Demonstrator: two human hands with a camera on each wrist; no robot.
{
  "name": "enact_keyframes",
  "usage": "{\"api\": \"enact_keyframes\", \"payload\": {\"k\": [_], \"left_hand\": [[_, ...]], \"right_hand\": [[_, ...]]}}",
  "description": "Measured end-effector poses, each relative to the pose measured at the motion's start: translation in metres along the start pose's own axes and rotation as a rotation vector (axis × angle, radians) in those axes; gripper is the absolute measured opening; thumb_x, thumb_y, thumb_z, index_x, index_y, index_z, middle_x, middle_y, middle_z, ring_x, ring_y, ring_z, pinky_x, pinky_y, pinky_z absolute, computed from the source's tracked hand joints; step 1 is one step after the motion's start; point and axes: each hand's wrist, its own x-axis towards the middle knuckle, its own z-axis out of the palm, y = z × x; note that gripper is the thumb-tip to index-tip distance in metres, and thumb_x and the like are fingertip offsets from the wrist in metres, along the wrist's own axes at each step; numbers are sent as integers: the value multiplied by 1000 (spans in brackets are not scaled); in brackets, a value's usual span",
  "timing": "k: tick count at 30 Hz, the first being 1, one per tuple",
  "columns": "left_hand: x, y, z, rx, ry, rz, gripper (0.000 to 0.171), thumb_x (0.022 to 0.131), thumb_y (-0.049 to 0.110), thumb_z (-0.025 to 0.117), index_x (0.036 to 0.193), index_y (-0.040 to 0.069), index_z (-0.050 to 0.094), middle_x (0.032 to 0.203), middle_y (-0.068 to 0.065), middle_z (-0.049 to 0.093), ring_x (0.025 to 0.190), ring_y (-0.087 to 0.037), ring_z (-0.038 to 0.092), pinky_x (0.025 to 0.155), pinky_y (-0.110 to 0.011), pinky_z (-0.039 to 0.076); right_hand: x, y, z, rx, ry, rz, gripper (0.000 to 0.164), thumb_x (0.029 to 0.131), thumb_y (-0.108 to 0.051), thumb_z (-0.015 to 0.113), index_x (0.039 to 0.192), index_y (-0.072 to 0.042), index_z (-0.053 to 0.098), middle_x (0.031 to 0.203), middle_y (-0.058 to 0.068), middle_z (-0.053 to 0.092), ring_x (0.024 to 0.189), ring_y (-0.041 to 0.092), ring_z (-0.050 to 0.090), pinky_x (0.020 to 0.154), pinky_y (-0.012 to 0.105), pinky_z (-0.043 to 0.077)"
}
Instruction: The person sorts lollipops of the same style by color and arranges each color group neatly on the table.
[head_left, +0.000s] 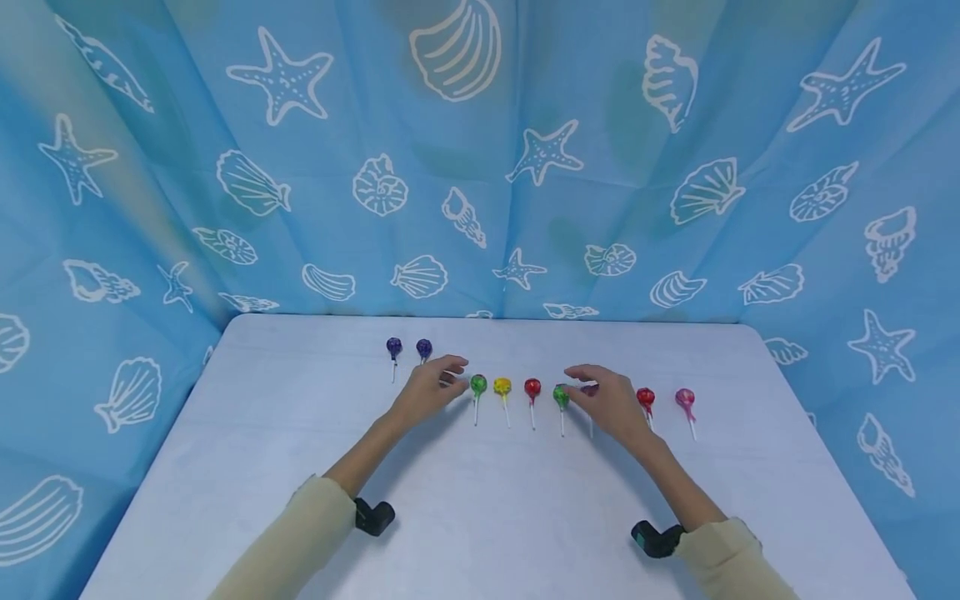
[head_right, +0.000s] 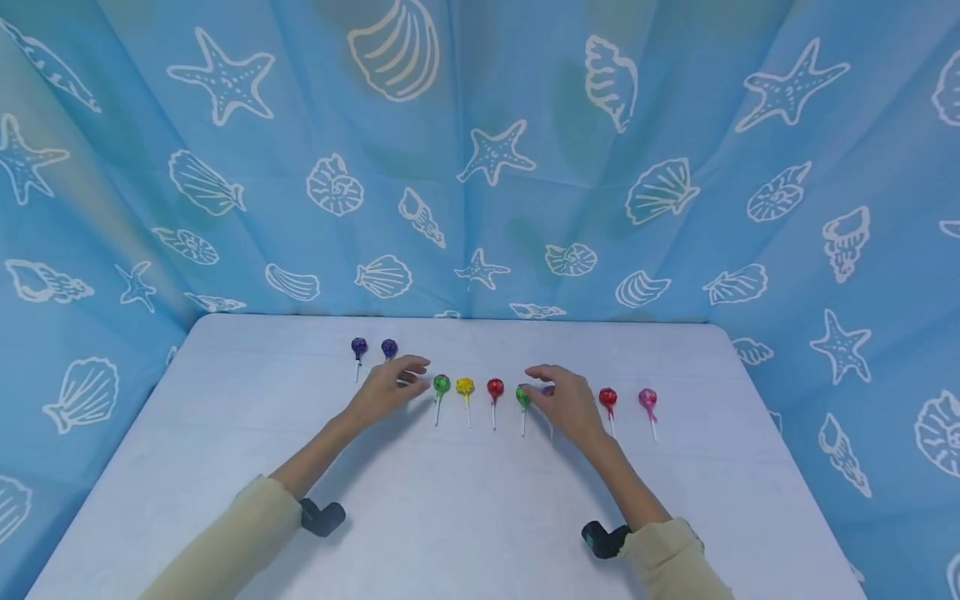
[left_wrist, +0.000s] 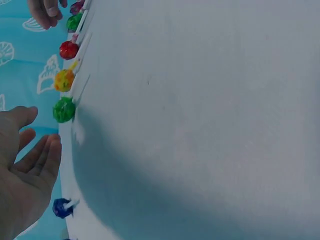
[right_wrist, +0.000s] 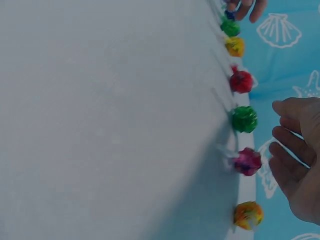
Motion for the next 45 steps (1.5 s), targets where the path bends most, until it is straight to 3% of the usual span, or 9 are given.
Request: {"api": "enact_keyframes", "payload": {"k": [7,22,36,45], "left_hand": [[3,2,12,11,-45,-75,38,93,7,69,128,-3,60,115,-18,68,101,-28,67,88,-36,55],[14,2,26,86,-39,-104,28,93,5,69,119,-2,66,108,-11,68,95,-21,65,85,-34,54],[10,-1,24,113,-18,-68,22,90,4,70,111,-1,68,99,-8,67,89,-19,61,80,-33,53],[-7,-3,8,80,37,-66,21,86,0,71,108,0,68,98,-5,69,88,-18,64,79,-32,55]], "right_hand": [[-2,10,4,-85,8,-15,36,91,-18,75,125,-7,69,125,15,67,122,37,57,99,55,47],[1,20,9,-79,-35,-62,33,90,-19,75,121,-7,71,122,15,68,120,35,59,96,52,50],[2,18,11,-81,-45,-58,32,89,-18,77,118,-8,72,120,13,69,119,34,60,95,50,51],[2,17,11,-105,-51,-42,31,88,-17,77,118,-8,72,120,14,69,118,35,60,96,51,50]]}}
